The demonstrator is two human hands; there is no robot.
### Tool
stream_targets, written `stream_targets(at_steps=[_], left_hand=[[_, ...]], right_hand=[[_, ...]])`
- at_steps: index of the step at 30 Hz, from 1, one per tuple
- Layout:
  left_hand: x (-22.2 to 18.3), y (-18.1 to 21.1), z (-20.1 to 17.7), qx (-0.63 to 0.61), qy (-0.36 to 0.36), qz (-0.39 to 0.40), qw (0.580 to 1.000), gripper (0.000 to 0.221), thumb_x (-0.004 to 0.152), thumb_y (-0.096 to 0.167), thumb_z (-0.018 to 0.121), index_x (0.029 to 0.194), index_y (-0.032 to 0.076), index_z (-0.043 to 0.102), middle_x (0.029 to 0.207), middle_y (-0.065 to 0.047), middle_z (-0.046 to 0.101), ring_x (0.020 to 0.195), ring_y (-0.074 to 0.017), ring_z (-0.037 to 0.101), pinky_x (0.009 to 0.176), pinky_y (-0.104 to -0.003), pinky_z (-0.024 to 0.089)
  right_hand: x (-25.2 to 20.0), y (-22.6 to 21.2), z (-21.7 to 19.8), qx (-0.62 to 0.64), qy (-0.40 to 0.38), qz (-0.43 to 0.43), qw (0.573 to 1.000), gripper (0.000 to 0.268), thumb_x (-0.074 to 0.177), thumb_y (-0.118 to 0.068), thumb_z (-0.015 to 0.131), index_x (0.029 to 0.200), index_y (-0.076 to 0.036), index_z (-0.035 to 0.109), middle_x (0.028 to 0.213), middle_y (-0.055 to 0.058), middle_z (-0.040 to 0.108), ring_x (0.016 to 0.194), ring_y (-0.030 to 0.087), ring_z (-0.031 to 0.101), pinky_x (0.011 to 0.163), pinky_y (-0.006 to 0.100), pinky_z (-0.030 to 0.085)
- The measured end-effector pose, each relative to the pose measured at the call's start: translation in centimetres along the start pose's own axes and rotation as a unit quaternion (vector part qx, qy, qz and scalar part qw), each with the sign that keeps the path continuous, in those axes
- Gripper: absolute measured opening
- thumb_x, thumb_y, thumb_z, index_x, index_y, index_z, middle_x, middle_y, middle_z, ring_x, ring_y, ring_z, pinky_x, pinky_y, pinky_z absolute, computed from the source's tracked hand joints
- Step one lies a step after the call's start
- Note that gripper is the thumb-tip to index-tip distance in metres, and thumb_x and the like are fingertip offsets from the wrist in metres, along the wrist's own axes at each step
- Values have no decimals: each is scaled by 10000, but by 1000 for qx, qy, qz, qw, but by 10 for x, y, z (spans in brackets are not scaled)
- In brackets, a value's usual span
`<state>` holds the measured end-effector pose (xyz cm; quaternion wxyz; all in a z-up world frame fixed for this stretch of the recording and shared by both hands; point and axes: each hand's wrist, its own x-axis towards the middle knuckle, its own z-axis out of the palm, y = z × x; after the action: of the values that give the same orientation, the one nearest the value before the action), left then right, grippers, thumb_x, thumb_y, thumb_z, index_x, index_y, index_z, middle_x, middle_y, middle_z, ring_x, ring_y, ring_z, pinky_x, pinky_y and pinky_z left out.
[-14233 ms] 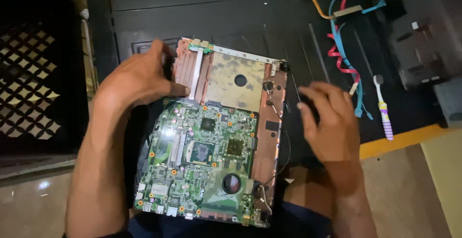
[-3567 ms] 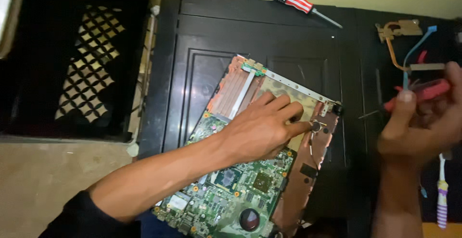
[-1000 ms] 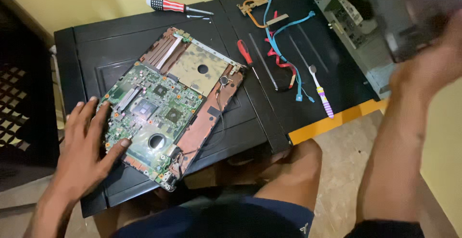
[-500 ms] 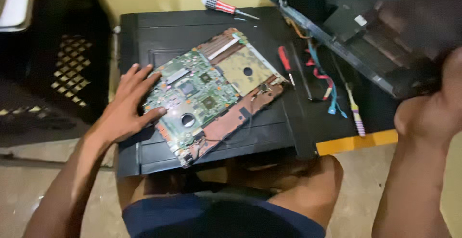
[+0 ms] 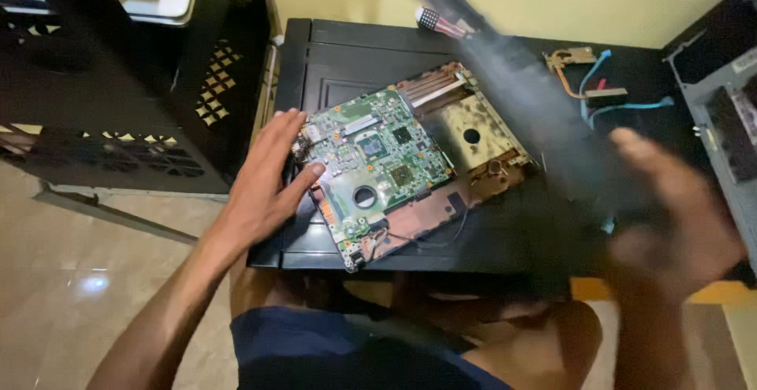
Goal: The person unscrews and removes components from a laptop motherboard using a screwdriver, then brushes a copper heatsink with a toothbrush before placing it back onto the motherboard and securing it with screws.
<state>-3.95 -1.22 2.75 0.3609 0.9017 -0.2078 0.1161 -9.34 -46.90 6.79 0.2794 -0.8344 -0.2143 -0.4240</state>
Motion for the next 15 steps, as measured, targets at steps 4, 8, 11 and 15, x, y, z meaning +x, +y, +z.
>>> stream_targets(at_steps=[4,8,11,15], left_hand=[[-4,68,-20,-299,34,-19,953,495,1097,218,426,1547,12,418,1474,-191,637,1378,-286,640,1190,-403,475],[-6,93,-14,-418,-20,-170,892,874,919,651,506,1615,148,342,1600,-262,511,1187,-169,680,1011,-365,580],[-4,96,-3,-503,14,-227,834,1008,800,323,810,1650,146,298,1601,-325,463,1548,-215,415,1098,-338,450],[1,85,-5,-572,30,-199,795,987,767,34,777,1632,18,301,1567,-204,537,1322,-224,593,1086,-350,515]], right_hand=[[3,-64,32,-276,-293,-85,911,1346,381,-169,930,1629,-123,428,1706,112,412,1597,389,349,1341,534,252],[1,-102,72,-226,-144,-211,940,501,1105,-71,306,1427,-44,688,1469,172,658,1353,416,639,1139,542,503],[-13,-115,88,-254,-145,-173,940,461,1144,-183,337,1431,-149,697,1489,77,653,1377,370,617,1155,532,451],[-14,-134,90,-203,-96,-178,958,318,1118,-150,480,1316,-132,728,1353,101,724,1251,332,712,1113,504,459]])
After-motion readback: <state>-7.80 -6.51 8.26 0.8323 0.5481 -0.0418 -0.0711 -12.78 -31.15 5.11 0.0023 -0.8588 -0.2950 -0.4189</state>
